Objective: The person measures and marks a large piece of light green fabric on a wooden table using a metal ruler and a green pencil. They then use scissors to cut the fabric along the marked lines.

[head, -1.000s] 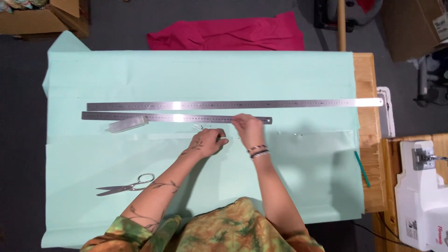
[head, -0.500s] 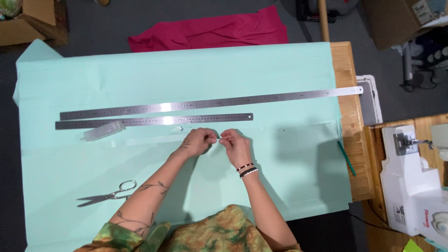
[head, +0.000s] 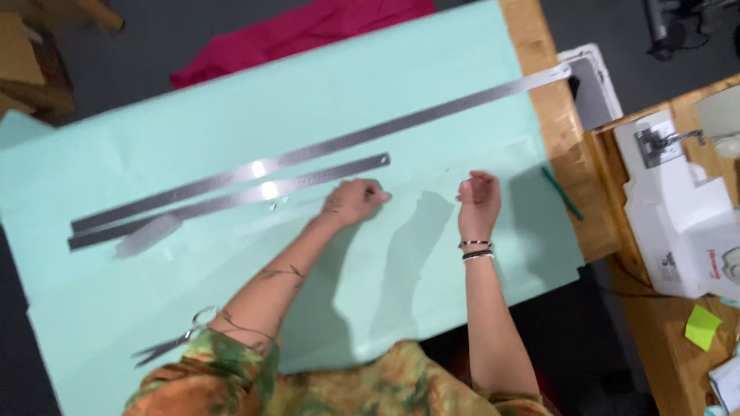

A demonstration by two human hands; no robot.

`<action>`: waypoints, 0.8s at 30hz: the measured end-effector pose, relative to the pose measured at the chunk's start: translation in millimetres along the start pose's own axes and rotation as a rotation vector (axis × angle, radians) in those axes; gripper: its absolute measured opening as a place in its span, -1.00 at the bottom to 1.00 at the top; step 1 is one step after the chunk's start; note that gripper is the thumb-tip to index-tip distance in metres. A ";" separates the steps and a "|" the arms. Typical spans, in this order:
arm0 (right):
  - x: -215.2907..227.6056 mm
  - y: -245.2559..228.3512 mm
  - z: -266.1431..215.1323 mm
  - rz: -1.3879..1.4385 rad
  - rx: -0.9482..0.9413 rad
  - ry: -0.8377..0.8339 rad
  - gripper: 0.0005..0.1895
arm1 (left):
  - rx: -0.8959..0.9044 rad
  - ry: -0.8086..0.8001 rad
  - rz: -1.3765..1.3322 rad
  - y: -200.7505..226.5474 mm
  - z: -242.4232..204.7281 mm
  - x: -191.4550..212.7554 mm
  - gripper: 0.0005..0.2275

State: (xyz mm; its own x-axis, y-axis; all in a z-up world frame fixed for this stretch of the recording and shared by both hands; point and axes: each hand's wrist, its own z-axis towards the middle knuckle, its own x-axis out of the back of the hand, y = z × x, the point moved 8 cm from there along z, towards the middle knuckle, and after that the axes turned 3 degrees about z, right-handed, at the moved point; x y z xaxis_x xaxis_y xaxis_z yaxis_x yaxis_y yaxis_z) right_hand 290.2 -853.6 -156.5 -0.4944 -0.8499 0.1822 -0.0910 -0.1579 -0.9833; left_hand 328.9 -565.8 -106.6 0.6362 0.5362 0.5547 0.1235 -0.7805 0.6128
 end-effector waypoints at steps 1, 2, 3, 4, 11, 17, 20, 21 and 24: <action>1.6 29.3 16.9 0.121 -0.057 0.017 -0.73 | -0.007 -0.012 -0.041 11.9 17.4 -9.5 -0.69; -2.6 30.6 22.7 0.122 -0.054 0.021 -0.73 | -0.012 -0.011 -0.038 23.7 31.0 -16.3 -0.69; -8.0 34.0 29.7 0.160 -0.066 0.012 -0.72 | -0.020 -0.016 -0.062 36.0 46.0 -23.8 -0.70; -10.6 37.5 35.5 0.187 -0.085 -0.008 -0.70 | -0.019 -0.022 -0.099 48.0 58.5 -35.3 -0.72; -13.3 21.9 39.6 -0.079 -0.142 -0.157 -0.79 | 0.107 -0.017 -0.092 74.0 127.2 -70.7 -0.79; -9.4 -16.5 48.0 -0.192 -0.069 -0.253 -0.79 | 0.258 -0.025 -0.199 54.0 127.6 -86.6 -0.84; -19.7 -9.4 54.1 -0.320 0.124 -0.371 -0.83 | 0.292 -0.029 -0.279 46.0 126.4 -84.8 -0.81; -25.8 -1.8 52.8 -0.342 0.221 -0.416 -0.86 | 0.292 -0.049 -0.308 46.7 127.6 -85.5 -0.79; -13.5 19.5 61.1 -0.435 0.405 -0.433 -0.86 | 0.306 -0.064 -0.274 59.5 117.9 -73.7 -0.80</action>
State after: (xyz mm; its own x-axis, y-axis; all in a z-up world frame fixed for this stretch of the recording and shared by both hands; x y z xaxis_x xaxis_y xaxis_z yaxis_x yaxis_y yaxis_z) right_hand 347.9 -875.9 -178.0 -0.0928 -0.7774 0.6221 0.1665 -0.6281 -0.7601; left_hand 379.1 -689.7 -177.4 0.5931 0.7238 0.3526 0.5094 -0.6765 0.5318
